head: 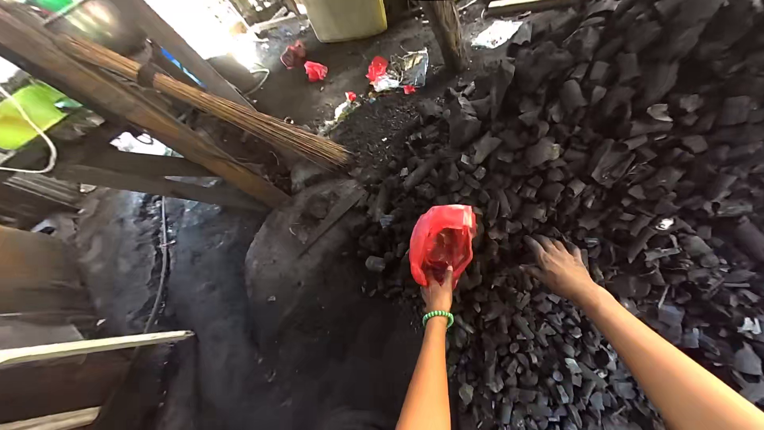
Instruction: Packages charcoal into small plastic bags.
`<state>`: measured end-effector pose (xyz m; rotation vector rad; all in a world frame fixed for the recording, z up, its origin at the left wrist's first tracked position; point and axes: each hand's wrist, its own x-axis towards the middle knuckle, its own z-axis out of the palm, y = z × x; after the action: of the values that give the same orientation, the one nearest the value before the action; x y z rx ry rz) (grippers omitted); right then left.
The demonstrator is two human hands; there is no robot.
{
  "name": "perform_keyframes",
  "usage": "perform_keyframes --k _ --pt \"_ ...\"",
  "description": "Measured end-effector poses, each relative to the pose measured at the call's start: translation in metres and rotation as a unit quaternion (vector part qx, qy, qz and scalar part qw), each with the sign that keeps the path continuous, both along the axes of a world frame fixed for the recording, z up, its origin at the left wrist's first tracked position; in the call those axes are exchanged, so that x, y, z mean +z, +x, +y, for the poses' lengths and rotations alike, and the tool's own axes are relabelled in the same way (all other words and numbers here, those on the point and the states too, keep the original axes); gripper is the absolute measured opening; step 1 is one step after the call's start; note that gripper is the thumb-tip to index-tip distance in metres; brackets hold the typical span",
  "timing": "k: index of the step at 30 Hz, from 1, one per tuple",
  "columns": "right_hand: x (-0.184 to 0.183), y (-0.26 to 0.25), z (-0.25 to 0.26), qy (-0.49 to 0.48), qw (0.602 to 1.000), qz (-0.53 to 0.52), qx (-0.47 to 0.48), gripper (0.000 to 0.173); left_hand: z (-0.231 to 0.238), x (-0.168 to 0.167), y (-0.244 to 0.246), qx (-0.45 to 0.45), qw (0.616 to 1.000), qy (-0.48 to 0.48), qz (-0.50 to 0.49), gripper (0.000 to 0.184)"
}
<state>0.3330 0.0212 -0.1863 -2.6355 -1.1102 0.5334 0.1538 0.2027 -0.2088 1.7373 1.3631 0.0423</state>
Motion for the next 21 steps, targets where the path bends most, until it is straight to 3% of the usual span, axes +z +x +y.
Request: perform_keyframes --k 4,7,9,15,17,19,21 --pt "-0.018 -0.015 0.007 -0.036 0.999 -0.037 -0.016 0.087 -0.008 -0.009 0.015 -0.045 0.994 0.009 0.103 0.079" --pt "-0.013 -0.016 0.003 -0.022 0.998 -0.054 0.001 0.07 -0.019 -0.007 0.022 -0.063 0.985 0.046 0.151 0.076" --pt "-0.003 -0.014 0.0 -0.042 0.999 -0.01 0.013 0.063 -0.038 -0.003 0.016 -0.085 0.983 0.062 0.148 0.072" --pt "0.024 0.003 0.002 -0.056 0.989 0.115 0.069 0.068 -0.087 0.001 -0.002 -0.139 0.985 0.059 0.089 0.067" --pt "0.027 0.005 0.007 -0.034 0.992 0.11 0.047 0.059 -0.088 -0.004 -0.006 -0.104 0.991 0.075 0.037 0.062" --pt "0.012 0.005 0.007 -0.026 0.997 0.061 0.04 0.067 -0.083 -0.01 -0.007 -0.058 0.995 0.07 0.029 0.062" --pt "-0.011 -0.008 -0.003 -0.033 0.998 0.035 0.044 0.078 -0.08 -0.018 -0.009 -0.083 0.992 0.049 0.081 0.065"
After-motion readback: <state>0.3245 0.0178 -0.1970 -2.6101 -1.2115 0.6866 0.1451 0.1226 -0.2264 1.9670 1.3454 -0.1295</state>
